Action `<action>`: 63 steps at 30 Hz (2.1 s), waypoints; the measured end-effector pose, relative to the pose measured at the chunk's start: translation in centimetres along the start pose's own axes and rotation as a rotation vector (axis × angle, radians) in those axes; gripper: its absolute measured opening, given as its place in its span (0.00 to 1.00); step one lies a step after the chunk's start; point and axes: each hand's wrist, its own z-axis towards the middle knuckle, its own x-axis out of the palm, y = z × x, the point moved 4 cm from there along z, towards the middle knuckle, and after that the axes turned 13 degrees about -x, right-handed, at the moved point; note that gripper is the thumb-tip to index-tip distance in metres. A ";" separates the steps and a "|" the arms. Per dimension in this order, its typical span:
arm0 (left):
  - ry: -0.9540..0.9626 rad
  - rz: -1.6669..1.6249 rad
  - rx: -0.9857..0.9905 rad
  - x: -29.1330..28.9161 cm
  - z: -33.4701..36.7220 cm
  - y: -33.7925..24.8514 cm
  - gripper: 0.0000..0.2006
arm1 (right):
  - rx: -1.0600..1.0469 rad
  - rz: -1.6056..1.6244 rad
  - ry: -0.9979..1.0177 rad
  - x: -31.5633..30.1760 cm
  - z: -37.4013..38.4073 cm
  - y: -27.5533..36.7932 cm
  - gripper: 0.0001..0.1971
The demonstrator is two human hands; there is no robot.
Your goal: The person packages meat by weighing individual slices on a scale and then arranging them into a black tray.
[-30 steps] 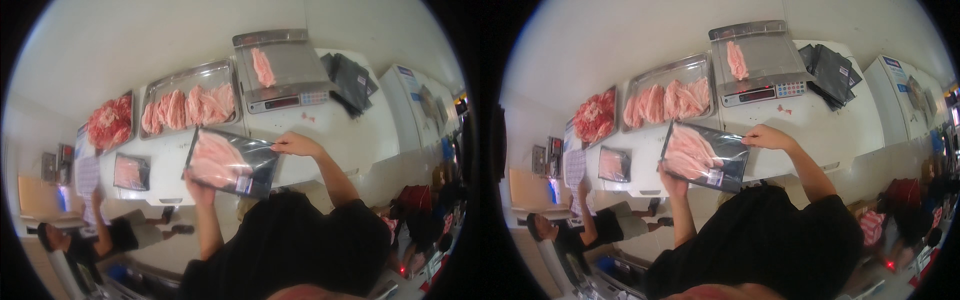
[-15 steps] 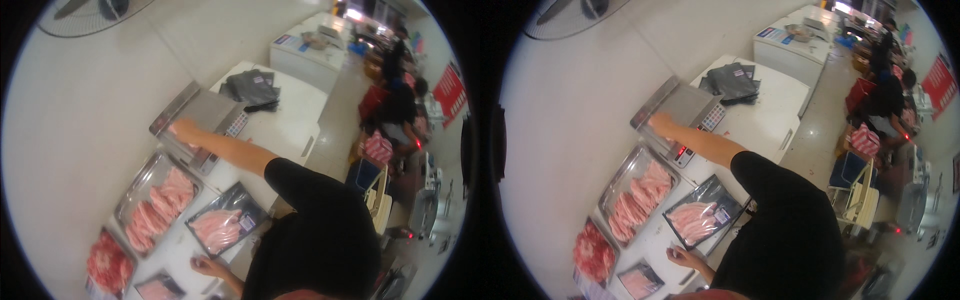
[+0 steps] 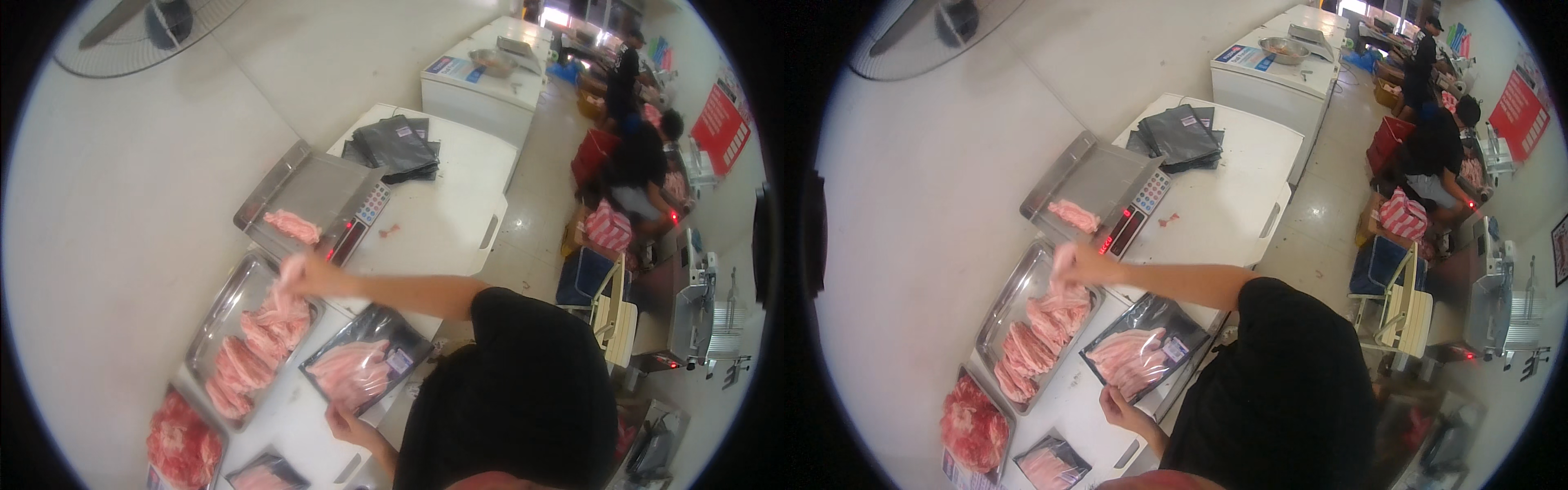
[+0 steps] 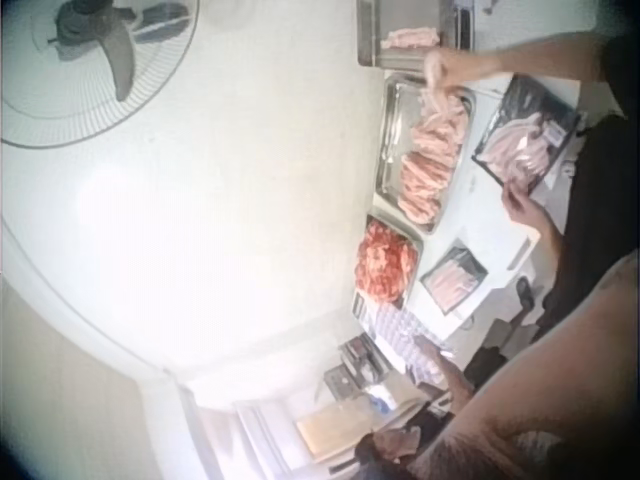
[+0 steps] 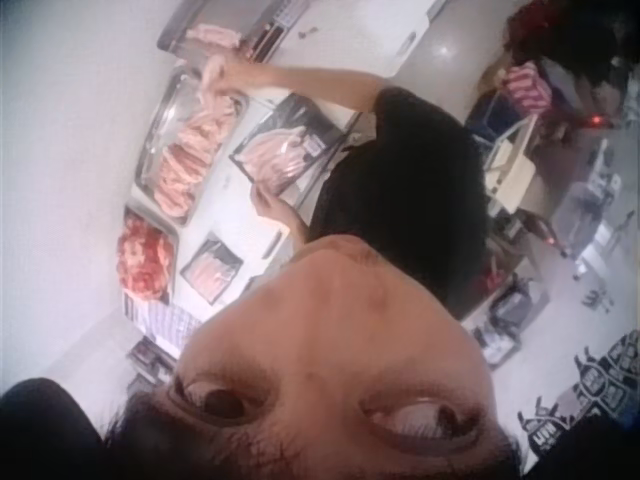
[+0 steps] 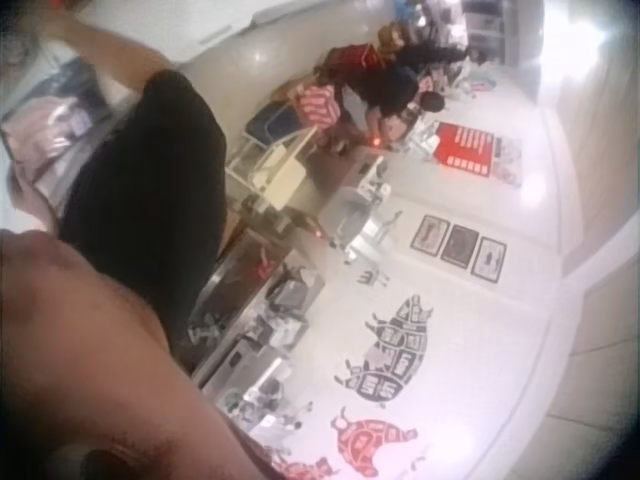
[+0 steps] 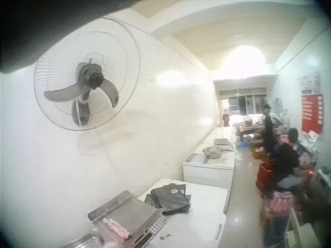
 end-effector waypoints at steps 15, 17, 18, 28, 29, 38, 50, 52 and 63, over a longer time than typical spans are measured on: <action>0.300 -0.660 -0.174 14.5 2.5 -2.2 0.21 | 0.200 0.078 0.233 -5.8 -18.2 3.5 0.28; 0.252 -0.588 -0.170 15.6 2.9 -2.9 0.21 | 0.158 0.035 0.179 -9.2 -18.0 2.8 0.33; 0.216 -0.547 -0.181 16.4 2.8 -3.5 0.21 | 0.125 -0.028 0.174 -10.8 -17.4 3.1 0.34; 0.447 -0.249 -0.124 26.0 -0.8 -7.2 0.15 | -0.293 -0.294 0.107 -15.1 -15.0 5.8 0.14; 0.447 -0.241 -0.106 26.9 -1.6 -7.8 0.14 | -0.248 -0.287 0.109 -15.4 -15.2 5.9 0.14; 0.368 0.006 0.058 25.9 -1.4 -7.2 0.16 | 0.131 -0.048 0.060 -16.2 -16.2 5.5 0.16; 0.333 -0.116 -0.072 24.3 -4.8 -8.9 0.15 | 0.079 -0.036 0.123 -15.1 -15.1 7.3 0.17; 0.314 -0.119 -0.074 24.0 -5.4 -9.0 0.15 | 0.133 0.047 0.123 -14.3 -15.5 7.2 0.17; -0.005 -0.033 0.113 21.6 -6.8 -8.4 0.20 | 0.354 0.281 0.267 -11.5 -16.6 5.6 0.08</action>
